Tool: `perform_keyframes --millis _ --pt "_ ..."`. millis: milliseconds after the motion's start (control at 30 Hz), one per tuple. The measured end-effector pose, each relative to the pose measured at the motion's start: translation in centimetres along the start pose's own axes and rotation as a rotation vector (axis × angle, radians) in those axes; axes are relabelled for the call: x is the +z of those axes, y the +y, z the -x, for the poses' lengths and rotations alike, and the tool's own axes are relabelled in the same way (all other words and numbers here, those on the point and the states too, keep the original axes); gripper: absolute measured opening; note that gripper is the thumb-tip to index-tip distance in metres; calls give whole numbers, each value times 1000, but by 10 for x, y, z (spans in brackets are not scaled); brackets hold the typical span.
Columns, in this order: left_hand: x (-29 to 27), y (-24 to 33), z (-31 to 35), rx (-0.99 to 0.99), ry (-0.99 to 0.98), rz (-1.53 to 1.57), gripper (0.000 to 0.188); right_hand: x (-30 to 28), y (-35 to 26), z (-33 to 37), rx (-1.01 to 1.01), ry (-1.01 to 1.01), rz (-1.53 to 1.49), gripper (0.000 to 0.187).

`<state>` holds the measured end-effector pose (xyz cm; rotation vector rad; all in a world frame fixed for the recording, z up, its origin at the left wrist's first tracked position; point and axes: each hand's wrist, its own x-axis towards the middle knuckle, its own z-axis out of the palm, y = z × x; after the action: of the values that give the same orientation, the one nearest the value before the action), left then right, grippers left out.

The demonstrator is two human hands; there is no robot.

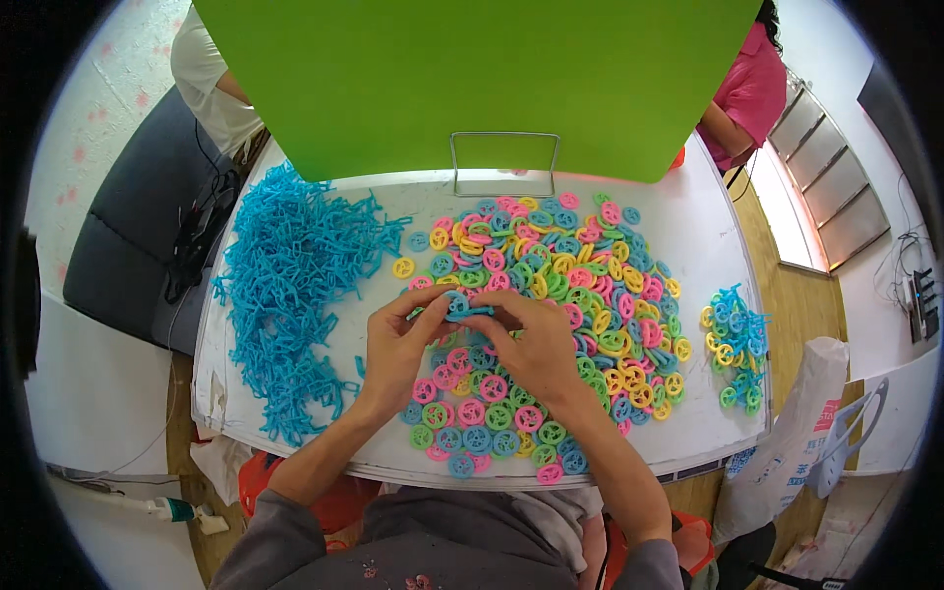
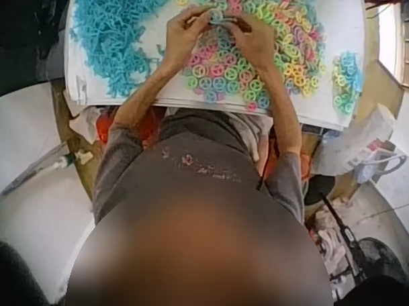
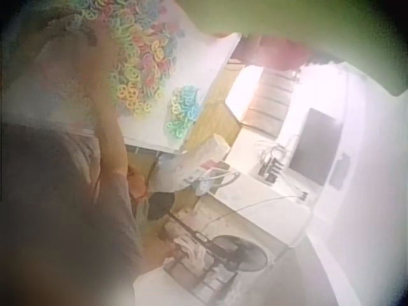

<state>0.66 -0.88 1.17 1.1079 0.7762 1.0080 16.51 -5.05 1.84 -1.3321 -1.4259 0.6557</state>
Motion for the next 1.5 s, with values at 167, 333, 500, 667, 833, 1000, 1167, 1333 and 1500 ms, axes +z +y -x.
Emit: perform_keyframes --millis 167,333,500,667,833,1000,1167,1333,1500 --pt "2 -1 -1 37 -9 -31 23 0 7 2 -87 -2 160 18" --pt "2 -9 1 11 0 36 24 12 12 6 -95 157 128 11" --pt "3 -12 2 30 14 73 21 15 11 8 26 129 76 11" --pt "6 -13 6 81 36 55 19 17 8 9 24 151 14 10" --pt "9 -12 11 180 81 -28 16 18 2 11 151 114 -13 11" --pt "9 -13 13 200 92 -34 13 17 -6 11 140 114 34 11" --pt "8 -13 14 179 126 -28 13 19 -9 11 153 126 67 10" --pt "12 -7 17 87 146 42 14 17 -3 12 4 147 151 11" --pt "9 -8 17 92 130 -6 17 16 -7 11 32 137 177 11"
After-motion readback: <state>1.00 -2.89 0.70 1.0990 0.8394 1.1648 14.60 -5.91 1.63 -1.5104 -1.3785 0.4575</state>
